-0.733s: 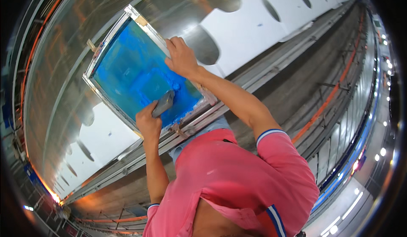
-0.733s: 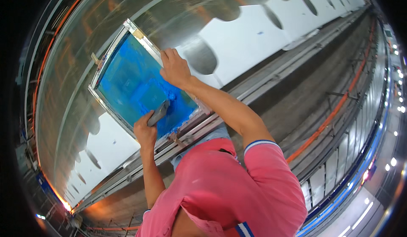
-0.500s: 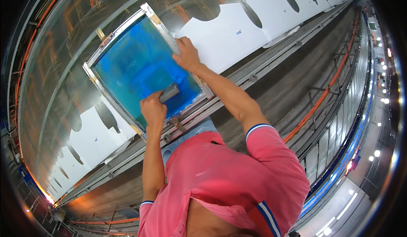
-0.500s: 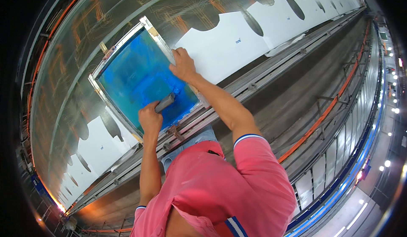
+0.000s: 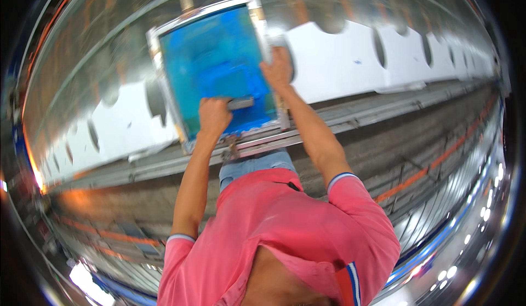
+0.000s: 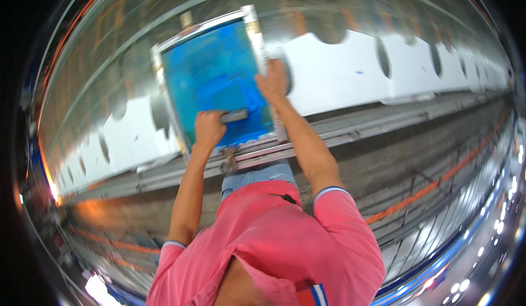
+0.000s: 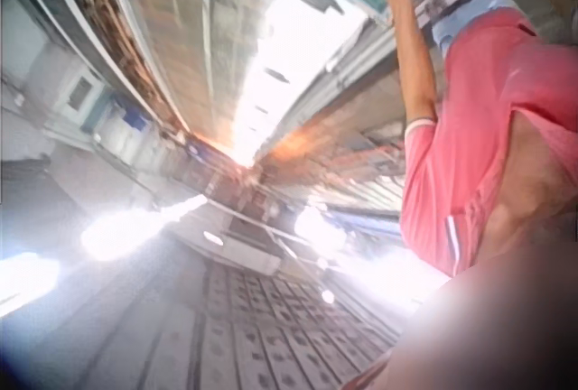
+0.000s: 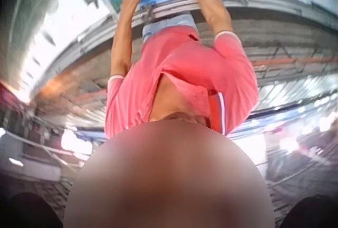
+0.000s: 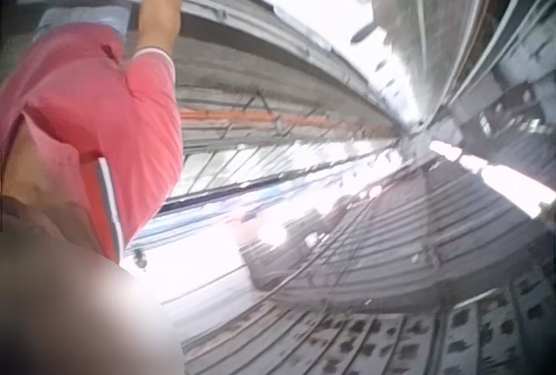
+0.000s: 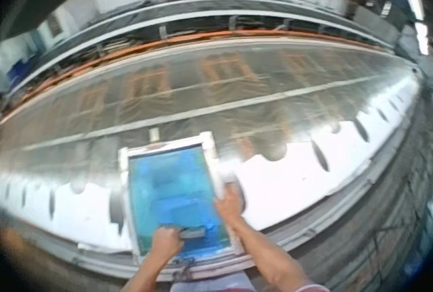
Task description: The person uses a squeegee to pull blue ink across a screen printing frame over a white garment on a conveyor. After several passes, the person carries the frame to a wash station, sprays it with a hose, and wipes the squeegee with a yellow cloth.
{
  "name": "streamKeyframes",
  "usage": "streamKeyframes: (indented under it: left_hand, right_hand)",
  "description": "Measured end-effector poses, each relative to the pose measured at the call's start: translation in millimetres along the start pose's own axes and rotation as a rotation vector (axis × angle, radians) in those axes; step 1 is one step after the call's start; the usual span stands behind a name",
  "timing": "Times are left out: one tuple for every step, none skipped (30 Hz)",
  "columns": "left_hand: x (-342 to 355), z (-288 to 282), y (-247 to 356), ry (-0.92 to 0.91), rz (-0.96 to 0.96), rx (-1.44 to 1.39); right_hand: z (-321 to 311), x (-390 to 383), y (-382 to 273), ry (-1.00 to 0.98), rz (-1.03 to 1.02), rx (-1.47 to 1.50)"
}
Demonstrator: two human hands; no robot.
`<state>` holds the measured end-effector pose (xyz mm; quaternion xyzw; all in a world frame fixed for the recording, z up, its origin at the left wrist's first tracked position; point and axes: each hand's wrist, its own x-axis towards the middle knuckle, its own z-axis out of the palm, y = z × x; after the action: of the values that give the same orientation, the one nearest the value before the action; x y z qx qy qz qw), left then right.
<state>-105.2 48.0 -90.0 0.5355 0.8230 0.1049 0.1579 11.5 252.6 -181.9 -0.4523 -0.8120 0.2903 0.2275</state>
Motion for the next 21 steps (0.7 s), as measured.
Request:
streamKeyframes:
  left_hand:
    - [0, 0, -1, 0.018, 0.016, -0.006]
    - [1, -1, -3, 0.042, 0.032, -0.01]
    - [0, -1, -5, 0.044, 0.029, -0.024]
    - [-6, 0, -6, 0.046, 0.02, -0.038]
    - [-10, 3, -4, 0.051, 0.023, -0.064]
    - [-10, 3, -4, 0.055, 0.025, -0.075]
    - [-7, 1, -3, 0.03, 0.033, -0.059]
    - [-8, 9, -6, 0.049, 0.006, -0.074]
    - [-6, 6, -5, 0.026, 0.01, -0.065]
    - [-7, 4, -3, 0.001, 0.022, -0.067]
    - [-14, 10, -2, 0.066, 0.013, -0.069]
    - [-17, 16, 0, 0.132, 0.024, -0.073]
    - [-22, 20, 2, 0.199, 0.037, -0.082]
    - [-28, 23, -2, 0.239, 0.04, -0.066]
    - [-31, 24, 3, 0.279, 0.055, -0.064]
    - [-32, 26, 7, 0.316, 0.075, -0.063]
    - [-30, 26, 5, 0.165, 0.002, -0.065]
    - [-21, 15, 5, 0.019, -0.052, -0.075]
    - [-12, 6, 4, -0.13, -0.11, -0.084]
    - [-3, -3, 0, -0.13, -0.13, -0.076]
    - [7, -10, -7, -0.129, -0.15, -0.067]
  right_hand:
    - [-2, 0, 1, -0.005, -0.008, -0.016]
    - [2, 1, 7, 0.035, -0.069, -0.048]
    - [1, 1, 5, 0.018, -0.068, -0.05]
    - [-1, 1, -5, 0.001, -0.084, -0.035]
    - [2, 0, -5, 0.0, -0.06, -0.128]
    - [10, -1, 9, 0.073, -0.108, -0.275]
    - [17, -1, 23, 0.121, -0.118, -0.32]
    - [12, 0, 16, 0.035, -0.079, -0.274]
    - [10, 1, 22, 0.074, -0.183, -0.268]
    - [8, 0, 20, 0.054, -0.177, -0.256]
    - [8, -1, 15, 0.038, -0.172, -0.253]
    - [9, -3, 10, 0.039, -0.173, -0.268]
    - [6, -5, 7, 0.039, -0.174, -0.29]
    - [5, -6, 3, 0.043, -0.168, -0.315]
    - [-2, -5, -1, 0.018, -0.192, -0.33]
    - [-8, -5, -6, -0.005, -0.209, -0.348]
    - [-12, -6, -10, -0.026, -0.22, -0.368]
    - [-15, -1, -4, -0.016, -0.292, -0.308]
    - [-16, 3, 2, -0.017, -0.368, -0.248]
    - [-36, 6, -28, -0.342, -0.239, 0.028]
    - [-58, 11, -74, -0.651, -0.091, 0.312]
